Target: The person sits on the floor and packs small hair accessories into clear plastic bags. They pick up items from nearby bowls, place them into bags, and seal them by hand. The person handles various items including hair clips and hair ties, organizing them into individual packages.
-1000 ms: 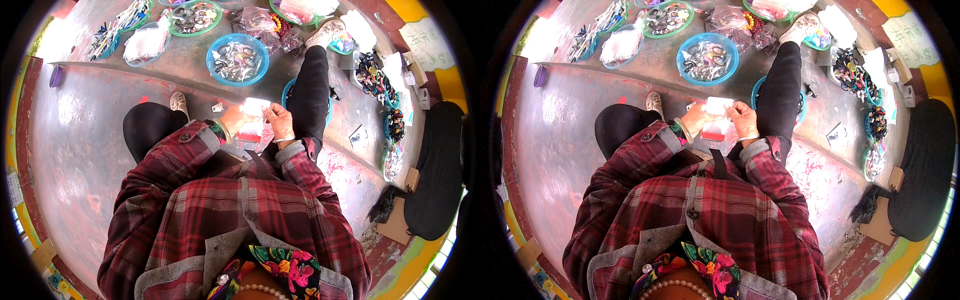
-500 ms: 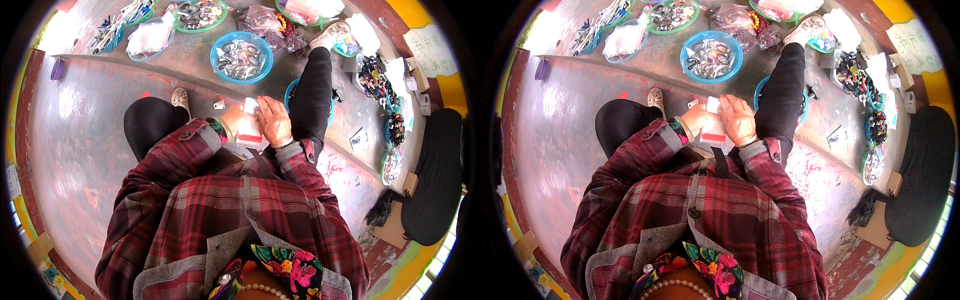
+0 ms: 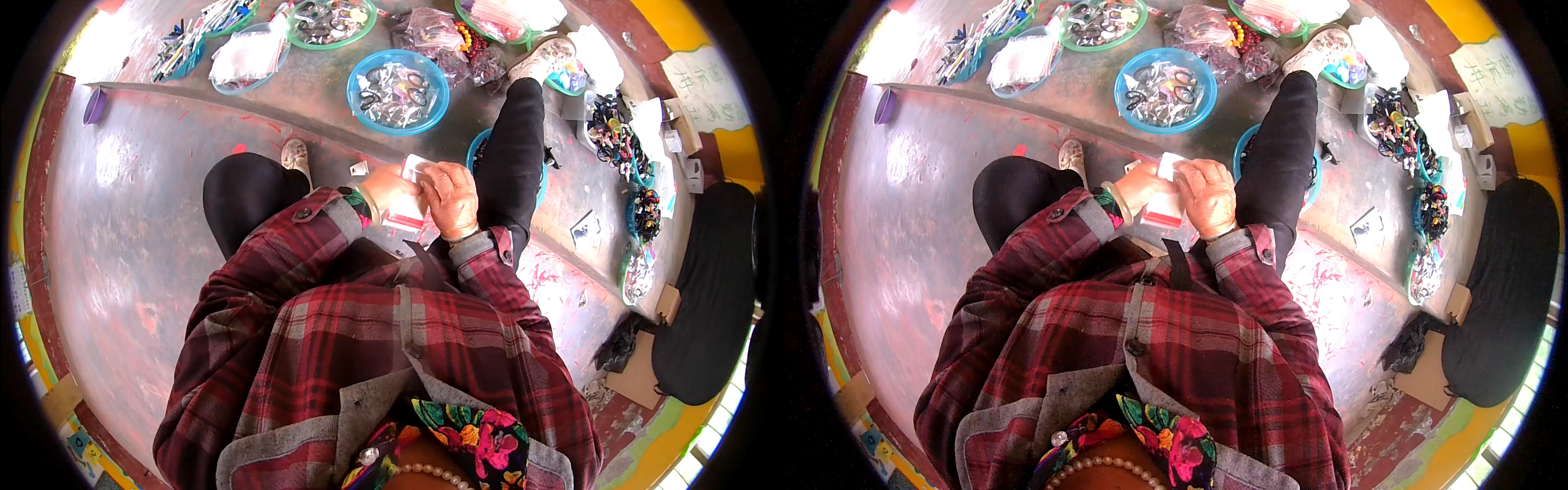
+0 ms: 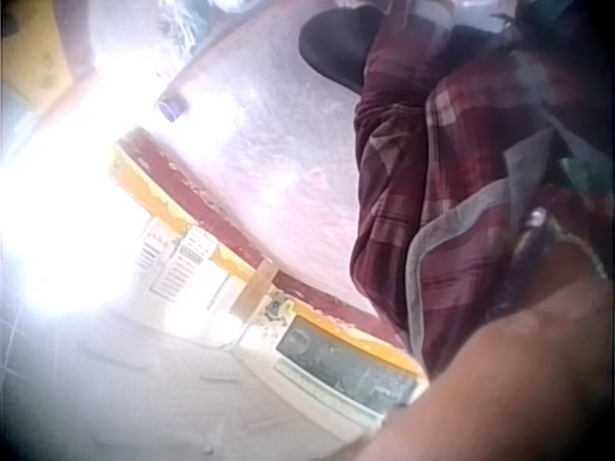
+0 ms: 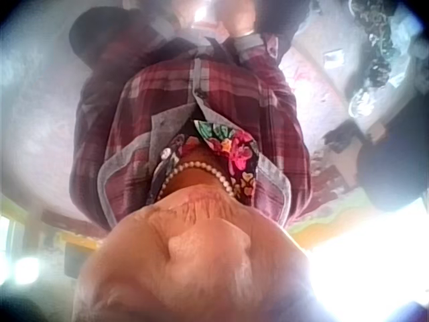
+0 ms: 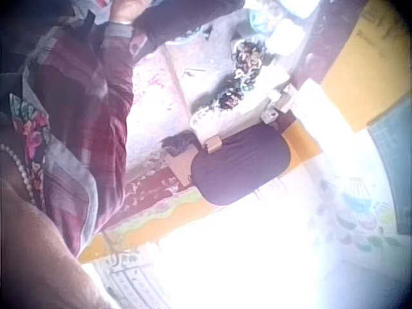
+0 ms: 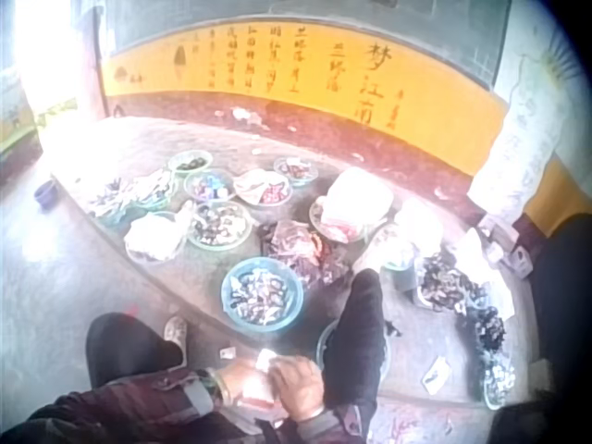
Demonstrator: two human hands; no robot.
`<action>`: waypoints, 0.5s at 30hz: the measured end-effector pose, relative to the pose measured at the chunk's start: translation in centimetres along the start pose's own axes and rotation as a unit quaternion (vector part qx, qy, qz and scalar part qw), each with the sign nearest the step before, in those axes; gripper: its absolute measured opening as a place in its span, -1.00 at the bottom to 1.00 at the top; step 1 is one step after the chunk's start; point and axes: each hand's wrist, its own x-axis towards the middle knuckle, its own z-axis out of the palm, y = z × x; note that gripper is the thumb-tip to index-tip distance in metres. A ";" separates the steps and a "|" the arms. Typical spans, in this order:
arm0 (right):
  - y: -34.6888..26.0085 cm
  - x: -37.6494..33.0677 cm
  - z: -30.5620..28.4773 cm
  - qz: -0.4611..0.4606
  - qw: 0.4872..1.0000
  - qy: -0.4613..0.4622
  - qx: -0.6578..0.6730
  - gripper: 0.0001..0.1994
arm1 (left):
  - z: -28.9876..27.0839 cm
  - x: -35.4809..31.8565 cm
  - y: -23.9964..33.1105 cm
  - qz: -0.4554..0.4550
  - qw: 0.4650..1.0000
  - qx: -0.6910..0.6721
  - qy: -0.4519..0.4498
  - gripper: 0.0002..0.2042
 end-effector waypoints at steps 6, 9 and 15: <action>1.2 -0.6 0.4 0.165 0.969 -0.061 0.175 -0.91 | 0.6 -0.4 0.2 0.012 0.970 0.241 -0.004 -0.82; 2.3 -1.4 1.1 0.324 0.844 -0.069 0.422 -0.95 | 0.2 -0.1 -0.2 -0.015 0.970 0.244 0.000 -0.82; 2.2 -1.1 1.1 0.204 0.938 -0.050 0.274 -0.91 | -0.4 0.5 -0.8 -0.021 0.992 0.120 -0.017 -0.81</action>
